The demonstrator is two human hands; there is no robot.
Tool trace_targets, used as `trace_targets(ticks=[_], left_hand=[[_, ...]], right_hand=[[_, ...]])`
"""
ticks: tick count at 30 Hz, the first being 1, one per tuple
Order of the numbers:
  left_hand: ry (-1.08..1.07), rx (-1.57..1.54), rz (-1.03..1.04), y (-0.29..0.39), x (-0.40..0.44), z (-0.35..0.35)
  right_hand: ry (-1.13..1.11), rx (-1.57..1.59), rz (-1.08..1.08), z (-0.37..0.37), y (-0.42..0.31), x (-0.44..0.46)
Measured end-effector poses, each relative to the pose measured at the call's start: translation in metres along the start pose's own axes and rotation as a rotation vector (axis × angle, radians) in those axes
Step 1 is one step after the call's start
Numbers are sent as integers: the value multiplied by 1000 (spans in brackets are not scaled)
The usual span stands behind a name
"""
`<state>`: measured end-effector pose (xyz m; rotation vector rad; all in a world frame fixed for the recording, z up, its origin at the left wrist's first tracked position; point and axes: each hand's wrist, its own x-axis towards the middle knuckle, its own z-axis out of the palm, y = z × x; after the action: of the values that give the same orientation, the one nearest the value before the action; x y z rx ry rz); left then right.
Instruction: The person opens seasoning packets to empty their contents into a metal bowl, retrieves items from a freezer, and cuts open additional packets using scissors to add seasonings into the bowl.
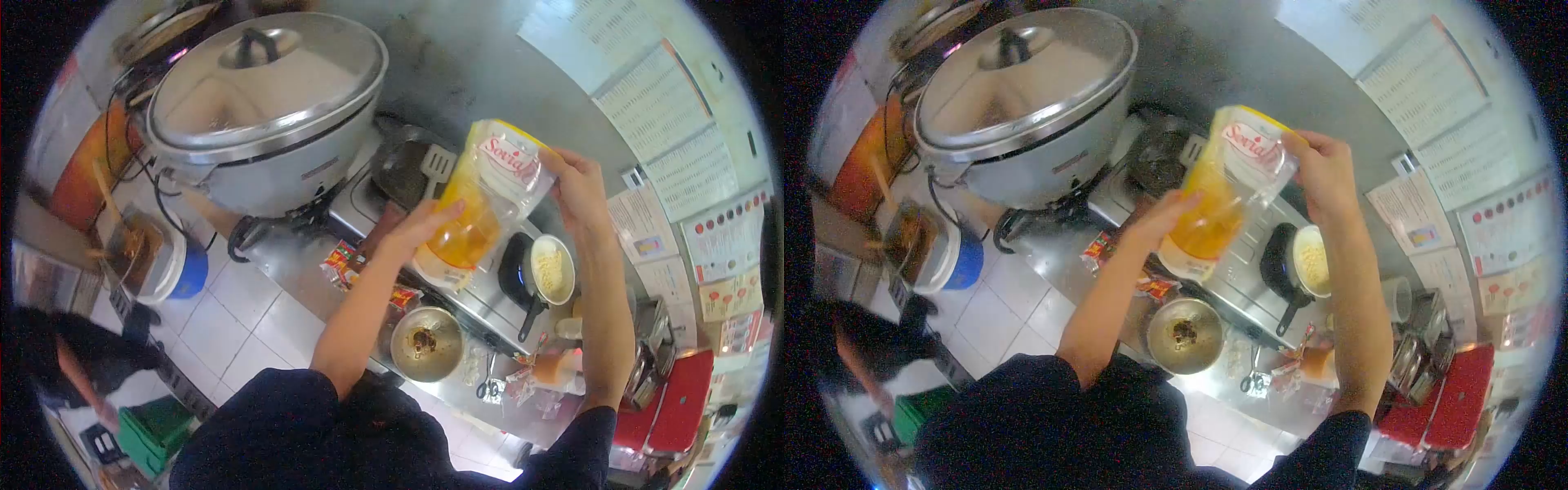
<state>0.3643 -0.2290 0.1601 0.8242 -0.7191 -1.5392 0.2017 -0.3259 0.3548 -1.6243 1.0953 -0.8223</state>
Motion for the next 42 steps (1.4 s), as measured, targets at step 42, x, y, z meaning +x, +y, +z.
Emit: trace_targets(ticks=[42], left_hand=[[1146,127,-439,-422,-404,3]], right_hand=[[323,-731,400,-570,454,-25]])
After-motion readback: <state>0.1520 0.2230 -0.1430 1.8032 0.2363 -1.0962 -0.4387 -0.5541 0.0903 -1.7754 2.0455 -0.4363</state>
